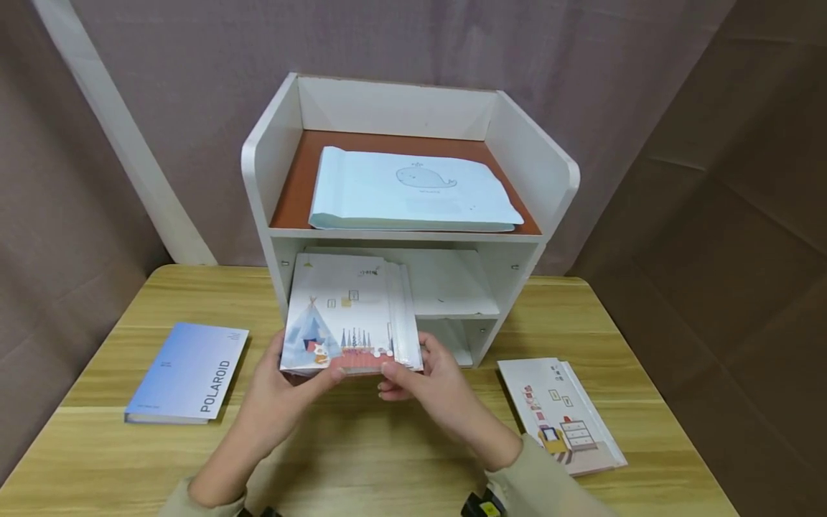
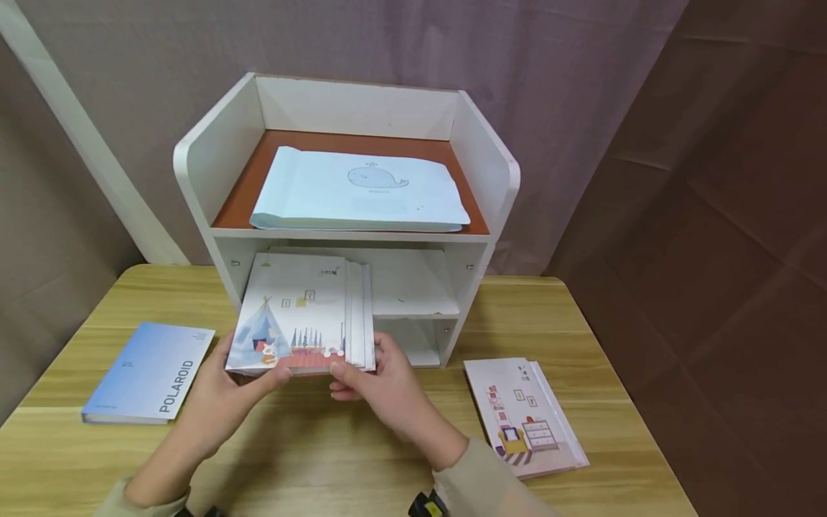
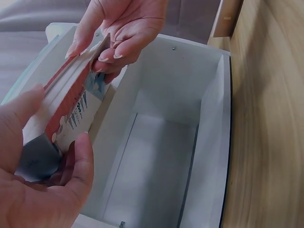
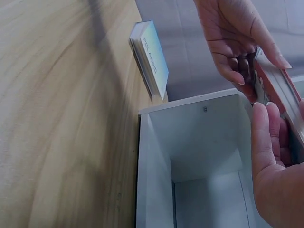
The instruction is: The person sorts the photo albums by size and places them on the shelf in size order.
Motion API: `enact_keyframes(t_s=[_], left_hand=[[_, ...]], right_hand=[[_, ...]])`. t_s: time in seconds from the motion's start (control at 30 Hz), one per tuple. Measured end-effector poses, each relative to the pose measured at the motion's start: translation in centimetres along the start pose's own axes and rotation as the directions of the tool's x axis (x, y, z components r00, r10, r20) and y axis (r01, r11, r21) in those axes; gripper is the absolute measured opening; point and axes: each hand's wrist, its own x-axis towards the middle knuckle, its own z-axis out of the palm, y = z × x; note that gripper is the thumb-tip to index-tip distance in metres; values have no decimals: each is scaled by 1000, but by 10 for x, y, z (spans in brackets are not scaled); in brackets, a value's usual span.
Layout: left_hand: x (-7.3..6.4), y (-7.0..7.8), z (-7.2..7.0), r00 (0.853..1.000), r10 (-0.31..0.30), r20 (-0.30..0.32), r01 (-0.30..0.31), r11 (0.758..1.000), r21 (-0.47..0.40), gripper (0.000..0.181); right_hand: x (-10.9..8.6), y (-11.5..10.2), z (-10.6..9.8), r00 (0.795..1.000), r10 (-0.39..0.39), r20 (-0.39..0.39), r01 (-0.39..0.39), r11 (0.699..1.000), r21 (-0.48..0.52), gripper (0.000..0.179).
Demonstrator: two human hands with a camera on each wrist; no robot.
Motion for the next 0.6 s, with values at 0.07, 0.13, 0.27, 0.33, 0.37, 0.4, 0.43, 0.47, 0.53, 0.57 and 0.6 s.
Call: enact_keyframes(t_s=[0.07, 0.13, 0.27, 0.33, 0.37, 0.4, 0.43, 0.47, 0.53, 0.57, 0.6], left_hand=[[1, 0, -1, 1000, 5, 2, -5, 1000, -14, 74], [2, 0, -1, 1000, 0, -8, 0, 1000, -18, 74], [5, -1, -1, 1000, -7, -22, 6, 1000, -31, 72], [6, -2, -1, 1000, -4, -21, 3, 999, -32, 71], [7, -2, -1, 1000, -3, -18, 2, 999, -35, 71], [7, -2, -1, 1000, -1, -17, 0, 999, -36, 71], [8, -3, -1, 1000, 1, -16, -1, 999, -37, 70], [8, -3, -1, 1000, 2, -17, -2, 999, -37, 70], [10, -4, -1, 1000, 4, -23, -5, 999, -40, 68], [11, -4, -1, 1000, 6, -29, -8, 999, -42, 66], [11, -4, -1, 999, 9, -35, -11, 999, -42, 65]], right_hand=[[2, -2, 0, 1000, -4, 0, 4, 1000, -4, 60], [4, -3, -1, 1000, -5, -2, 5, 1000, -20, 59], [8, -5, -3, 1000, -3, 5, 3, 998, -57, 56], [10, -6, -4, 1000, 0, 7, 0, 997, -72, 54], [11, -6, -5, 1000, 1, 7, 0, 997, -81, 54], [12, -6, -5, 1000, -1, 7, 1, 996, -89, 53], [13, -6, -5, 1000, -2, 6, 3, 995, -99, 52], [14, -6, -6, 1000, -3, 4, 4, 994, -109, 52], [16, -6, -6, 1000, -7, 1, 7, 992, -129, 51], [17, -7, -6, 1000, -10, 0, 10, 990, -141, 50], [18, -7, -6, 1000, -13, -2, 13, 989, -149, 49]])
